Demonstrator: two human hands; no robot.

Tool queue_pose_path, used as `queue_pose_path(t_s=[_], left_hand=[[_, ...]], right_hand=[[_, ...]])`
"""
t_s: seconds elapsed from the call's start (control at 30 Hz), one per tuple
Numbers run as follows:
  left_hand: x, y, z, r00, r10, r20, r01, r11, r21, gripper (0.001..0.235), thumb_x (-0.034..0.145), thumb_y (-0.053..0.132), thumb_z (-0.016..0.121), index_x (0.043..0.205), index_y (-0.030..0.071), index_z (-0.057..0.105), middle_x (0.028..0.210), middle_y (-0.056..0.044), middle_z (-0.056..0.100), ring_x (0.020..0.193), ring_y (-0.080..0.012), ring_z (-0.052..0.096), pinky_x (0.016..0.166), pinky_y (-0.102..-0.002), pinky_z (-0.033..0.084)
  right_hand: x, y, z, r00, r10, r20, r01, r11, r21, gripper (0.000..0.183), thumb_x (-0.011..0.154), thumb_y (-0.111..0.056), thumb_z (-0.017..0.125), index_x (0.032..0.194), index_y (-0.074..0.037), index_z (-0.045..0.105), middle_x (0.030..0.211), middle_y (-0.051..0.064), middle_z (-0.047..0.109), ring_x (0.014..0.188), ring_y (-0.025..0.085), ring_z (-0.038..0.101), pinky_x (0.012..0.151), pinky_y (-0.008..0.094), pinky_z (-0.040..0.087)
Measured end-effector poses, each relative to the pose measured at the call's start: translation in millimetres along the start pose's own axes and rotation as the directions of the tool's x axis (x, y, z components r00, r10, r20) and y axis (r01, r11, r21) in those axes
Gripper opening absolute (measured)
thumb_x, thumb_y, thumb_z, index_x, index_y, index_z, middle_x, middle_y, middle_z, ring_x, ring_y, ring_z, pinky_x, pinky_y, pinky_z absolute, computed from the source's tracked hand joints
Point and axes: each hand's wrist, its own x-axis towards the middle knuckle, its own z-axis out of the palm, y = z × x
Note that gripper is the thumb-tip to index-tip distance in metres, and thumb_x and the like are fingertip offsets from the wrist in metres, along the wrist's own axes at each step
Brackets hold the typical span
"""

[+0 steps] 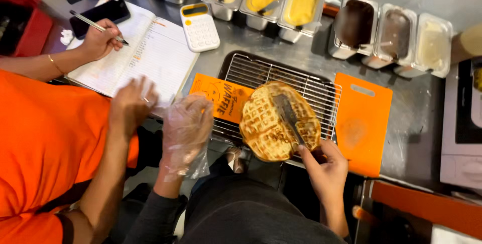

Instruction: The person uses tongs to remove a waffle from a waffle iron and places it on a cooling rack. They then use a knife to apply a dark spread, fold the waffle, and place it inside a paper bag.

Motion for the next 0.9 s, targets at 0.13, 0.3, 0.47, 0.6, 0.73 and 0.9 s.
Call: queue_pose_path(t_s=[0.13, 0.3, 0.47, 0.6, 0.73, 0.9], left_hand=[[-5, -12, -9, 0.997, -0.06, 0.042, 0.051, 0.98, 0.191, 0.007, 0.093, 0.01, 0.071, 0.097, 0.004, 0.073, 0.103, -0.017, 0.074, 0.088, -0.0317, 0.073, 0.08, -0.044, 0.058], [-11, -8, -12, 0.998, -0.061, -0.026, 0.063, 0.993, 0.097, 0.009, 0.092, 0.009, 0.072, 0.097, 0.001, 0.074, 0.105, -0.018, 0.073, 0.093, -0.0345, 0.073, 0.082, -0.045, 0.058], [-1, 0, 11, 0.992, -0.046, 0.118, 0.033, 0.994, 0.106, 0.007, 0.097, 0.009, 0.072, 0.093, 0.005, 0.075, 0.096, -0.015, 0.075, 0.084, -0.0262, 0.075, 0.102, -0.047, 0.057], [2, 11, 11, 0.996, 0.081, 0.047, -0.082, 0.996, 0.04, 0.006, 0.089, 0.008, 0.073, 0.087, 0.002, 0.073, 0.092, -0.015, 0.075, 0.085, -0.0296, 0.075, 0.114, -0.056, 0.044], [-3, 16, 4, 0.995, 0.039, 0.09, -0.034, 0.997, -0.067, 0.008, 0.093, 0.007, 0.072, 0.086, 0.003, 0.07, 0.089, -0.012, 0.073, 0.082, -0.0291, 0.073, 0.114, -0.054, 0.049], [5, 25, 6, 0.994, 0.075, 0.075, -0.072, 0.997, -0.041, 0.007, 0.087, 0.005, 0.072, 0.082, 0.003, 0.069, 0.088, -0.013, 0.073, 0.08, -0.0339, 0.07, 0.107, -0.056, 0.049]], right_hand=[[25, 9, -62, 0.972, -0.164, -0.167, 0.067, 0.877, -0.476, 0.008, 0.099, -0.004, 0.078, 0.1, 0.0, 0.072, 0.082, 0.005, 0.062, 0.074, 0.014, 0.057, 0.065, 0.029, 0.046], [38, 15, -100, 0.898, -0.356, -0.259, 0.063, 0.686, -0.725, 0.01, 0.095, 0.001, 0.073, 0.089, 0.001, 0.065, 0.086, 0.01, 0.063, 0.075, 0.022, 0.058, 0.068, 0.032, 0.044], [-2, -11, -16, 0.996, 0.084, 0.012, -0.083, 0.992, -0.096, 0.015, 0.09, -0.012, 0.079, 0.1, -0.002, 0.072, 0.085, 0.003, 0.06, 0.075, 0.01, 0.055, 0.066, 0.027, 0.044], [5, -12, -38, 0.989, 0.146, 0.014, -0.145, 0.989, -0.039, 0.017, 0.09, -0.013, 0.077, 0.103, -0.004, 0.073, 0.091, 0.002, 0.067, 0.08, 0.009, 0.06, 0.069, 0.026, 0.047], [32, -4, -108, 0.913, -0.338, -0.228, 0.093, 0.717, -0.691, 0.002, 0.097, 0.004, 0.075, 0.1, 0.004, 0.075, 0.085, 0.013, 0.069, 0.072, 0.017, 0.064, 0.068, 0.029, 0.049], [21, 1, -85, 0.961, -0.166, -0.219, 0.075, 0.924, -0.374, 0.01, 0.098, -0.003, 0.081, 0.105, 0.001, 0.075, 0.096, 0.005, 0.072, 0.084, 0.011, 0.067, 0.081, 0.025, 0.052]])
